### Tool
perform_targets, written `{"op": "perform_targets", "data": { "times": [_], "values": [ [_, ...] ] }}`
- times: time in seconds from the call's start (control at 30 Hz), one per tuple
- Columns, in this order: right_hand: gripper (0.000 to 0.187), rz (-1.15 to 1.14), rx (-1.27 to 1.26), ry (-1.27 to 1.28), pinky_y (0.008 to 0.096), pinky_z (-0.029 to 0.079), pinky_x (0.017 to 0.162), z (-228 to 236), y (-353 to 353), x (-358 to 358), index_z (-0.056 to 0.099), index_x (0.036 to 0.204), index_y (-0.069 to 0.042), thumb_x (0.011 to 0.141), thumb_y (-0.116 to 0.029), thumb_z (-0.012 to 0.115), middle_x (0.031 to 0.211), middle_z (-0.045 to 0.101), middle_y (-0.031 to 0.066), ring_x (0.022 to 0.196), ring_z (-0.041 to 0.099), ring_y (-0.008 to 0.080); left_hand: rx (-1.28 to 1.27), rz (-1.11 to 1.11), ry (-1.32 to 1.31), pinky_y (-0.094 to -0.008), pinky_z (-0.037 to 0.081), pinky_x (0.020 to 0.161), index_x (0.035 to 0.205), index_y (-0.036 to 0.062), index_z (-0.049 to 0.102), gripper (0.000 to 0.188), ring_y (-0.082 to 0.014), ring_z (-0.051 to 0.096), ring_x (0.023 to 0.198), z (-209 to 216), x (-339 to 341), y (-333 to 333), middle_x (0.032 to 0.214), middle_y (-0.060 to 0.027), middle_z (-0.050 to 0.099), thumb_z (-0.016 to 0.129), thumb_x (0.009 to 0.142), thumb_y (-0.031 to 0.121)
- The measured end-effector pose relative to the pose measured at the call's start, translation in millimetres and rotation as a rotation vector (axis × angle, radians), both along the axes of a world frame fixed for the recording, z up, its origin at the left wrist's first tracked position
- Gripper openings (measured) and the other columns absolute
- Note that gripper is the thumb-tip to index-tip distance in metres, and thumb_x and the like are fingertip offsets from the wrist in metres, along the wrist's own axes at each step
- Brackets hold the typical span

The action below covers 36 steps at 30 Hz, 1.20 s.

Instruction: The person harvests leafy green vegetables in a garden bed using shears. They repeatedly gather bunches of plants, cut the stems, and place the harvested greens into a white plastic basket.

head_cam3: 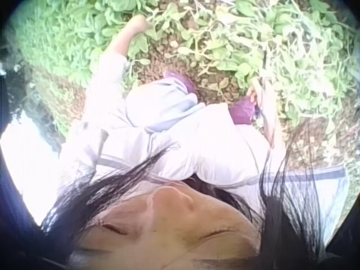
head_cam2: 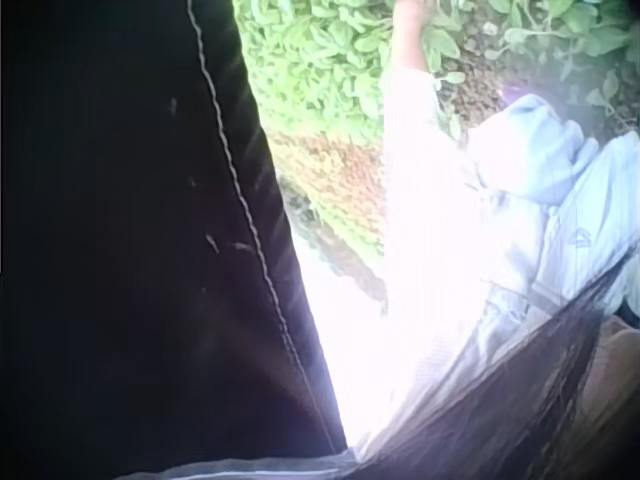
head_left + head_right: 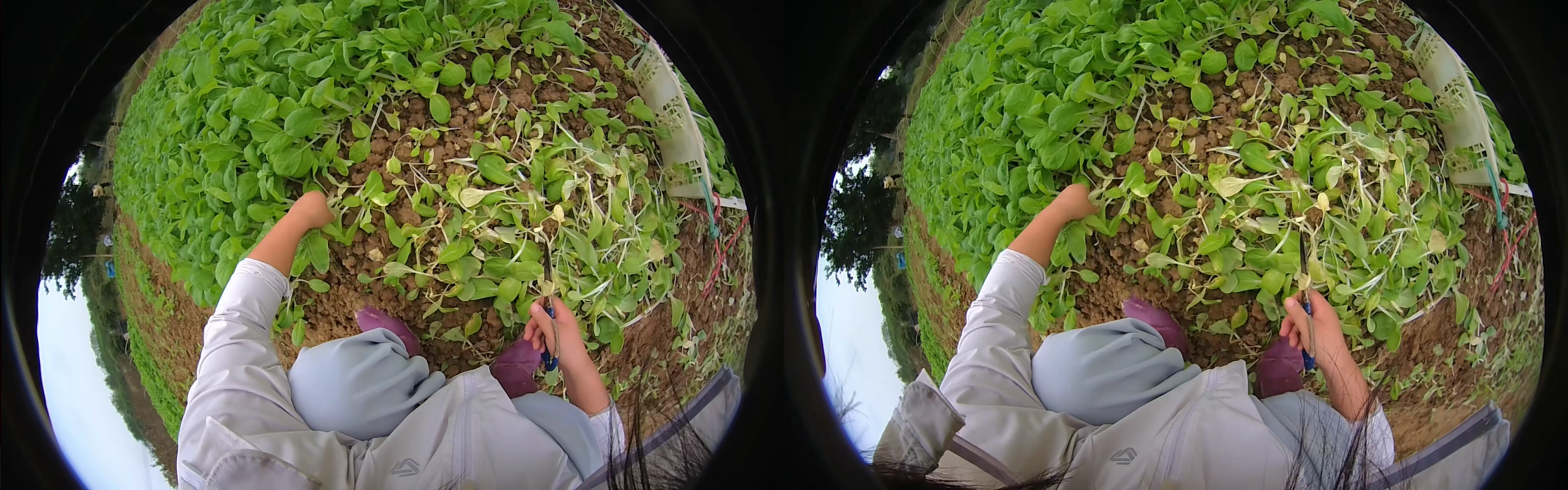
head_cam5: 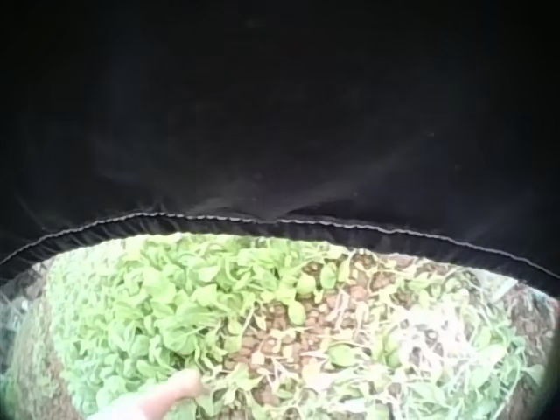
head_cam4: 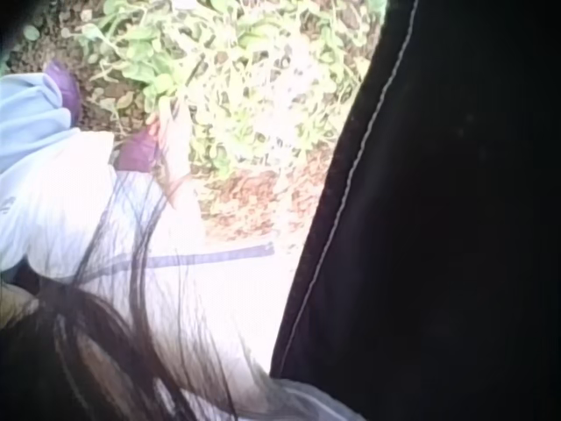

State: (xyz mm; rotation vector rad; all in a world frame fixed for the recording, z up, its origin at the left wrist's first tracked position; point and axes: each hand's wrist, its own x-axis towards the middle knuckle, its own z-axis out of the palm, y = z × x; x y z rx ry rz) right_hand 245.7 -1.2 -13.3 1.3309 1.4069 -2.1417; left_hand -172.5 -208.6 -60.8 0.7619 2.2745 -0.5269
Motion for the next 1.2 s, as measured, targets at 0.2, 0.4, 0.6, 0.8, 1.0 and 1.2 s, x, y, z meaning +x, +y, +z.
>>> {"op": "perform_targets", "data": {
  "times": [0.2,0.4,0.6,0.8,1.0,1.2],
  "values": [
    [0.021,0.062,0.03,0.058,0.0183,0.034,0.039,8.9,1.0,-3.0,0.045,0.091,-0.005,0.088,-0.026,0.046,0.06,0.054,0.0058,0.043,0.046,0.0074,0.126,-0.055,-0.007,-0.0367,0.044,0.06,0.079,-0.0049,0.06,0.041,-0.0284,0.057,0.062,87.4,25.9,22.4,0.068,-0.0183,0.059,0.07,0.064,0.033],
    [0.03,0.235,-0.008,0.218,0.0202,0.038,0.043,32.3,7.1,-17.0,0.047,0.092,-0.004,0.086,-0.034,0.049,0.065,0.056,0.0034,0.05,0.05,0.0081,0.523,0.06,-0.186,-0.0293,0.043,0.056,0.088,-0.0037,0.06,0.035,-0.0136,0.049,0.057,156.0,100.0,86.8,0.064,-0.0093,0.057,0.07,0.07,0.025],
    [0.037,0.342,0.256,0.263,0.032,0.042,0.054,42.3,7.6,-25.5,0.049,0.09,-0.004,0.084,-0.04,0.051,0.065,0.057,0.0091,0.057,0.056,0.0219,0.79,-0.089,-0.303,-0.0292,0.043,0.052,0.09,0.002,0.061,0.031,-0.0167,0.051,0.051,142.6,163.8,129.2,0.066,-0.0132,0.058,0.069,0.071,0.025],
    [0.041,0.327,0.47,0.171,0.0252,0.043,0.05,24.9,15.1,-16.9,0.046,0.095,-0.002,0.086,-0.042,0.046,0.066,0.057,0.0062,0.054,0.053,0.0121,0.857,-0.239,-0.343,-0.0309,0.043,0.05,0.089,0.0036,0.062,0.03,-0.0225,0.054,0.052,123.5,194.7,152.2,0.066,-0.0126,0.058,0.07,0.069,0.024],
    [0.037,0.22,0.183,0.08,0.027,0.042,0.048,32.9,21.5,-20.5,0.048,0.087,-0.001,0.085,-0.038,0.048,0.058,0.055,0.0053,0.05,0.052,0.0142,0.836,-0.388,-0.294,-0.035,0.046,0.053,0.085,0.0048,0.061,0.024,-0.0258,0.057,0.061,119.2,204.3,153.2,0.072,-0.0082,0.059,0.067,0.069,0.022],
    [0.018,-0.303,0.218,0.309,0.0209,0.042,0.052,28.3,28.9,-20.2,0.046,0.085,-0.003,0.083,-0.018,0.055,0.077,0.058,0.0076,0.058,0.051,0.0071,0.979,-0.728,-0.083,-0.0323,0.044,0.05,0.09,0.0084,0.062,0.027,-0.021,0.055,0.06,108.1,207.1,152.5,0.065,-0.0057,0.052,0.069,0.065,0.016]
  ]
}}
